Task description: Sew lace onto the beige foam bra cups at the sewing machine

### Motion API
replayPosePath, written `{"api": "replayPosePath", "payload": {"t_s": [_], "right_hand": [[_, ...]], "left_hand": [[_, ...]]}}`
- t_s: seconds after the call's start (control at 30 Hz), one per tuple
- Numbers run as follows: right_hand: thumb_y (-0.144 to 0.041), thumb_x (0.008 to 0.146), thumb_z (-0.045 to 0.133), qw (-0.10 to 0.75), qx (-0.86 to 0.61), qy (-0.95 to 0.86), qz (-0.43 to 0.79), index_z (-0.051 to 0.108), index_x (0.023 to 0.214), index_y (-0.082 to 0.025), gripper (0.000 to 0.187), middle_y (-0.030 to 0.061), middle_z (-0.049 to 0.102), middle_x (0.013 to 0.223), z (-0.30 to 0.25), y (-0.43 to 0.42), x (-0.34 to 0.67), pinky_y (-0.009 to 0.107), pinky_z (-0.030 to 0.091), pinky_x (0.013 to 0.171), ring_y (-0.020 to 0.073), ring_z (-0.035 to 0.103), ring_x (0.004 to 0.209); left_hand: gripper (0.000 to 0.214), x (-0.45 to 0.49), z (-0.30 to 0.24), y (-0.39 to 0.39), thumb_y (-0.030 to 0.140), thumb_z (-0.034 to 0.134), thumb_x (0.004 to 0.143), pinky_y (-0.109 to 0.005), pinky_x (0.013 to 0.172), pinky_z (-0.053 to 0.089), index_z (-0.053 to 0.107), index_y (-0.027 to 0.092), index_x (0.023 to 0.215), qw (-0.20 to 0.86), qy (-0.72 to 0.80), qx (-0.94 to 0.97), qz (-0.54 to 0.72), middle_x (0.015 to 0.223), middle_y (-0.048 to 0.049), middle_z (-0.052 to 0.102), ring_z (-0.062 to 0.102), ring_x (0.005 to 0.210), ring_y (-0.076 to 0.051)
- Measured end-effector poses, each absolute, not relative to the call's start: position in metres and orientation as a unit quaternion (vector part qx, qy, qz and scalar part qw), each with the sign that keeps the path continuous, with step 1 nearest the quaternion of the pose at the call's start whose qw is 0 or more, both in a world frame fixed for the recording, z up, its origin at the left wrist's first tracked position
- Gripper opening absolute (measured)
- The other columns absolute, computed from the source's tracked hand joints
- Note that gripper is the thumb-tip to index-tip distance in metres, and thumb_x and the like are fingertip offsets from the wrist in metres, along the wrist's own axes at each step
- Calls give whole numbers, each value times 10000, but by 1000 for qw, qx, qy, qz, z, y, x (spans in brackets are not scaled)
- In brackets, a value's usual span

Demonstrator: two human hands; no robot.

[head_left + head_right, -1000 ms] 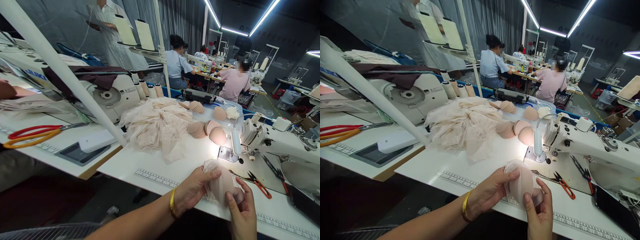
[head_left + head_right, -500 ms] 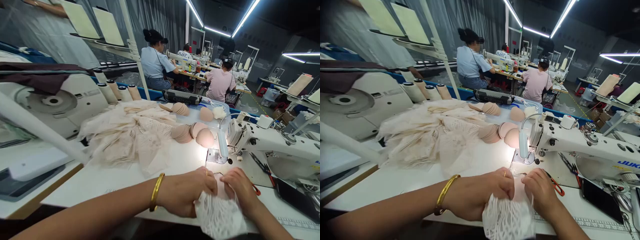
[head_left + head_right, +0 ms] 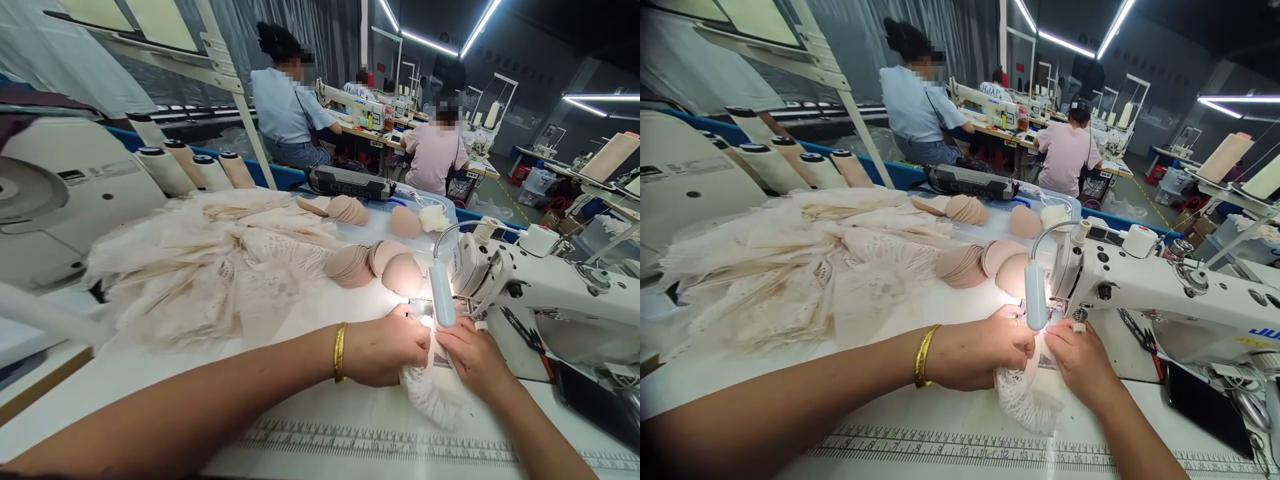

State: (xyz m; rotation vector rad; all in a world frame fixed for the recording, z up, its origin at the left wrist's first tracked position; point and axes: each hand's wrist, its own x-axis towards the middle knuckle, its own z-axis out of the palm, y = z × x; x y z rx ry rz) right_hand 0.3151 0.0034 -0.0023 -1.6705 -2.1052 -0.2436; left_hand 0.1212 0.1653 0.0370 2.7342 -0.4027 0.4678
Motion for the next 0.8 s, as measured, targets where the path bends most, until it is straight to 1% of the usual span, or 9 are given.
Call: {"api": "replayPosePath", "payload": {"t_s": [0.1,0.17,0.27,0.37,0.53,0.7,0.8], "right_hand": [[-18,924,456,226,-612,-751,-98,689,1066,-218,338,45,733,958,-5,6,316,315,486,801,218,598,973],[-11,918,450,217,-623,-744,-103,679,1050,-219,336,47,718,936,-7,6,317,309,480,801,218,598,973],[-19,916,447,201,-643,-733,-93,668,1040,-230,329,50,713,987,-10,4,318,304,472,774,222,600,985],[-17,915,440,197,-654,-726,-81,661,1034,-239,334,47,712,1028,-11,3,319,301,462,747,226,599,1007],[1,912,427,197,-654,-725,-83,656,1029,-234,349,45,705,1003,-11,2,317,297,444,728,229,595,1003],[9,910,433,198,-657,-723,-81,649,1051,-227,350,39,701,996,-11,1,315,302,433,734,239,577,1008],[8,905,434,195,-662,-720,-75,650,1037,-229,347,36,700,1007,-12,0,315,303,435,741,235,572,1022]], "left_hand": [[118,122,36,167,112,686,801,-383,890,355,658,217,756,151,-175,967,107,930,3,699,604,778,-169],[120,124,35,168,124,682,821,-391,905,348,644,207,745,155,-167,968,110,963,3,706,611,803,-173],[123,126,33,169,133,692,819,-400,909,346,631,200,736,155,-167,966,124,979,1,718,626,853,-193],[123,127,31,170,137,698,812,-406,895,349,632,201,731,152,-171,965,130,970,3,726,629,846,-197],[119,128,31,172,137,689,814,-399,877,359,630,200,731,155,-172,963,136,978,-5,733,626,827,-186],[104,130,28,175,125,700,802,-410,864,341,641,200,759,171,-184,959,131,1009,12,732,636,849,-188],[98,130,27,175,126,697,800,-421,880,339,647,202,762,173,-184,959,129,1019,13,733,633,842,-191]]}}
